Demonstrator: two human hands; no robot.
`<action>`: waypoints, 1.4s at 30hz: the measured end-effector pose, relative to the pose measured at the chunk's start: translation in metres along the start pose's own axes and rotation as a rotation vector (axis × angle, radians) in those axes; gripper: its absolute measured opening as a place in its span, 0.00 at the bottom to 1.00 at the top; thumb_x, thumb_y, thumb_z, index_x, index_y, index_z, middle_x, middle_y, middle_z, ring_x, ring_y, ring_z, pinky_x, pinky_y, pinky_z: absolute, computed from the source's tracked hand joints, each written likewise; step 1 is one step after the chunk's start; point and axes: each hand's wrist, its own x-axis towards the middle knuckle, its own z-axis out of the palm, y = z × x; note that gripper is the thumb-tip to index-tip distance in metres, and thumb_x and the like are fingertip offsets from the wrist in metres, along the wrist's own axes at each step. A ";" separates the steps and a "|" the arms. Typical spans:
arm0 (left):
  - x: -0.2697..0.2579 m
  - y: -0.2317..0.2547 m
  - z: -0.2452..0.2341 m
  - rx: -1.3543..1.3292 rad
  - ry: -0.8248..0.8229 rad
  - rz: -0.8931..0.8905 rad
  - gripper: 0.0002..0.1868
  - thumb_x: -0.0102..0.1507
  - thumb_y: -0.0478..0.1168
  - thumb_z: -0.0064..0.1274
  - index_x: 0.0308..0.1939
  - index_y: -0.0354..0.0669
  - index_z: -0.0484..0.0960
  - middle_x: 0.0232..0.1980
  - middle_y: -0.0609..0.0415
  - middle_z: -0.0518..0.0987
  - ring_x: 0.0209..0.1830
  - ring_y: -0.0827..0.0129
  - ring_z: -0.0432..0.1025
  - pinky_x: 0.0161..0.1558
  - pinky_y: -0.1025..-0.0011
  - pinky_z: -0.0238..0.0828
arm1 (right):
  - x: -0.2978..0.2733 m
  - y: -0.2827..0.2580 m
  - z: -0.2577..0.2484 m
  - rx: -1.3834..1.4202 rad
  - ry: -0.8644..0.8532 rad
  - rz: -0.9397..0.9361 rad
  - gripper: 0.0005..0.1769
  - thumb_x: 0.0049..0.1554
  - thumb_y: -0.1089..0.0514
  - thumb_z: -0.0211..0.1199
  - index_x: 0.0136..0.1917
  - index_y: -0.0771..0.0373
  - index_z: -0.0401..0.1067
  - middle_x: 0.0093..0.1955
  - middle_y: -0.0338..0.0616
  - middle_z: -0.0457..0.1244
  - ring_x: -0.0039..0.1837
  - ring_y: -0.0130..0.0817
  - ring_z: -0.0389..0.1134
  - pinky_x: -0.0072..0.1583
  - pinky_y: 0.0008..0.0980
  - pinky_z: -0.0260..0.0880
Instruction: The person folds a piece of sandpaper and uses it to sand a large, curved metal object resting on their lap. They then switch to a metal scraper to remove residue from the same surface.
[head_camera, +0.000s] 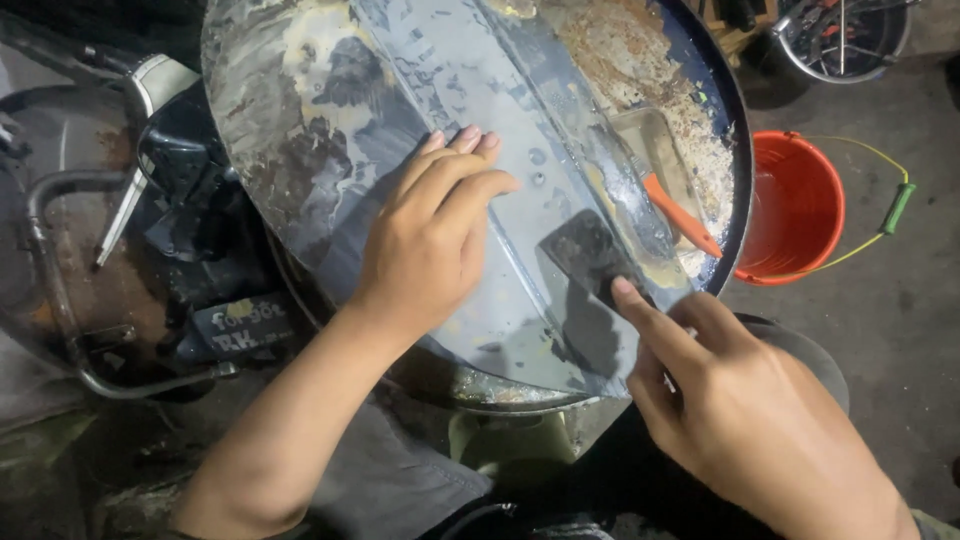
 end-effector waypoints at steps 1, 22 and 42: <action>0.000 0.000 0.000 -0.003 -0.003 0.001 0.15 0.70 0.19 0.44 0.52 0.31 0.85 0.56 0.38 0.83 0.67 0.42 0.76 0.77 0.43 0.64 | 0.000 0.000 -0.001 0.002 -0.001 0.004 0.35 0.57 0.52 0.63 0.78 0.51 0.70 0.41 0.40 0.61 0.25 0.52 0.64 0.23 0.53 0.67; 0.000 0.000 0.001 0.005 -0.005 0.003 0.14 0.69 0.18 0.47 0.52 0.30 0.85 0.58 0.38 0.84 0.67 0.45 0.77 0.77 0.46 0.64 | -0.001 0.001 -0.004 -0.032 -0.058 0.015 0.38 0.55 0.49 0.64 0.79 0.49 0.68 0.41 0.39 0.63 0.31 0.52 0.69 0.28 0.57 0.70; 0.000 -0.001 0.001 -0.006 0.010 0.008 0.14 0.70 0.18 0.46 0.51 0.30 0.86 0.56 0.38 0.84 0.65 0.45 0.78 0.76 0.45 0.66 | 0.014 -0.002 -0.010 0.033 -0.104 0.053 0.35 0.59 0.51 0.59 0.79 0.50 0.68 0.40 0.46 0.64 0.27 0.62 0.67 0.27 0.61 0.65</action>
